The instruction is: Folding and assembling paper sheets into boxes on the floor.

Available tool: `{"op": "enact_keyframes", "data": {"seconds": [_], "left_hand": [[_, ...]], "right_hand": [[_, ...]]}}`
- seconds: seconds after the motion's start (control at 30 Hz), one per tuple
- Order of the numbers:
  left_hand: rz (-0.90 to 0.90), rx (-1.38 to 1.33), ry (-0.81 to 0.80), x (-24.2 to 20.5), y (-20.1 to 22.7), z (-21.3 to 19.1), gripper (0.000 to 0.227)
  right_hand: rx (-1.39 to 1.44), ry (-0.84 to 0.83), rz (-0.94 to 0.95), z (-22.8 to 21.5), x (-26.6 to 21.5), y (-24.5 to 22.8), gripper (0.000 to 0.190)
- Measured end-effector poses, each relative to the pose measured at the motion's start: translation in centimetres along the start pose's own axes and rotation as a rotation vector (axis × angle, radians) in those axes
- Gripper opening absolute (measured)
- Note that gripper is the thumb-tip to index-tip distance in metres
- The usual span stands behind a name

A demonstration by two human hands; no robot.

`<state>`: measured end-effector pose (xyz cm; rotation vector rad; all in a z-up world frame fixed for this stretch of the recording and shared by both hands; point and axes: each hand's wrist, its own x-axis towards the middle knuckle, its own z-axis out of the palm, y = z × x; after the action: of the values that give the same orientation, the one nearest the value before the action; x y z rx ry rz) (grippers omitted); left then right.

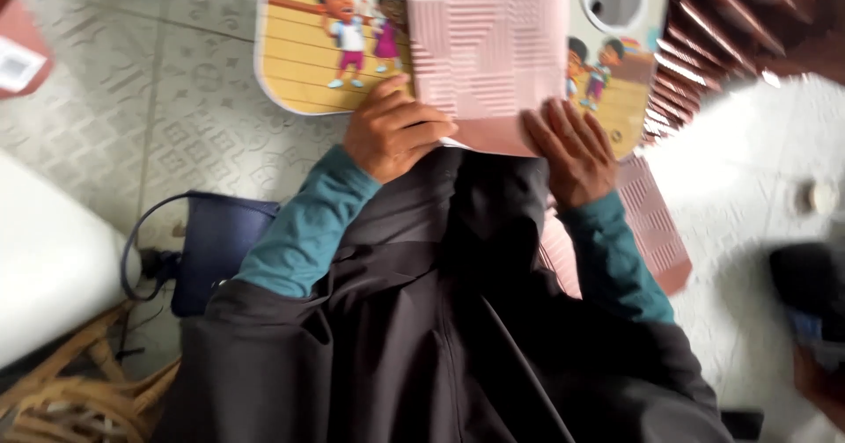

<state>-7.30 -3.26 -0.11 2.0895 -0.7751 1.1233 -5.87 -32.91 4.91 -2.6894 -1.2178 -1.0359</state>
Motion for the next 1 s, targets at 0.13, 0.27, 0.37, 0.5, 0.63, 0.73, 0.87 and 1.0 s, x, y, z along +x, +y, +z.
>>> {"op": "enact_keyframes", "data": {"seconds": [0.13, 0.27, 0.37, 0.5, 0.63, 0.73, 0.87, 1.0], "left_hand": [[-0.161, -0.072, -0.059, 1.8, 0.1, -2.4, 0.021], [-0.326, 0.014, -0.049, 4.9, -1.1, -4.6, 0.028], [-0.356, 0.036, 0.159, 7.8, -2.2, -7.2, 0.021], [-0.401, 0.105, 0.315, 9.8, 0.3, -13.3, 0.015], [-0.783, -0.555, 0.600, 8.4, 2.4, -14.5, 0.051], [-1.035, -1.170, 0.569, 7.1, 5.0, -14.4, 0.074], [-0.972, -1.066, 0.475, 3.5, 7.3, -12.7, 0.089], [-1.012, -1.009, 0.412, 0.3, 5.9, -10.3, 0.075]], "right_hand": [[0.370, -0.049, 0.143, -4.0, 2.9, -1.1, 0.033], [0.470, 0.043, 0.092, -8.7, 5.5, -0.1, 0.020], [0.532, 0.105, 0.133, -14.3, 8.8, -2.3, 0.032], [0.714, 0.151, -0.110, -14.0, 11.0, -2.2, 0.027], [0.342, 0.309, -0.148, -12.2, 11.8, -4.7, 0.025], [0.302, 0.336, -0.087, -8.1, 10.1, -5.9, 0.026], [0.394, 0.275, 0.176, -5.4, 7.8, -9.7, 0.030], [0.992, 0.111, 0.474, -4.7, 5.6, -10.4, 0.050]]}}
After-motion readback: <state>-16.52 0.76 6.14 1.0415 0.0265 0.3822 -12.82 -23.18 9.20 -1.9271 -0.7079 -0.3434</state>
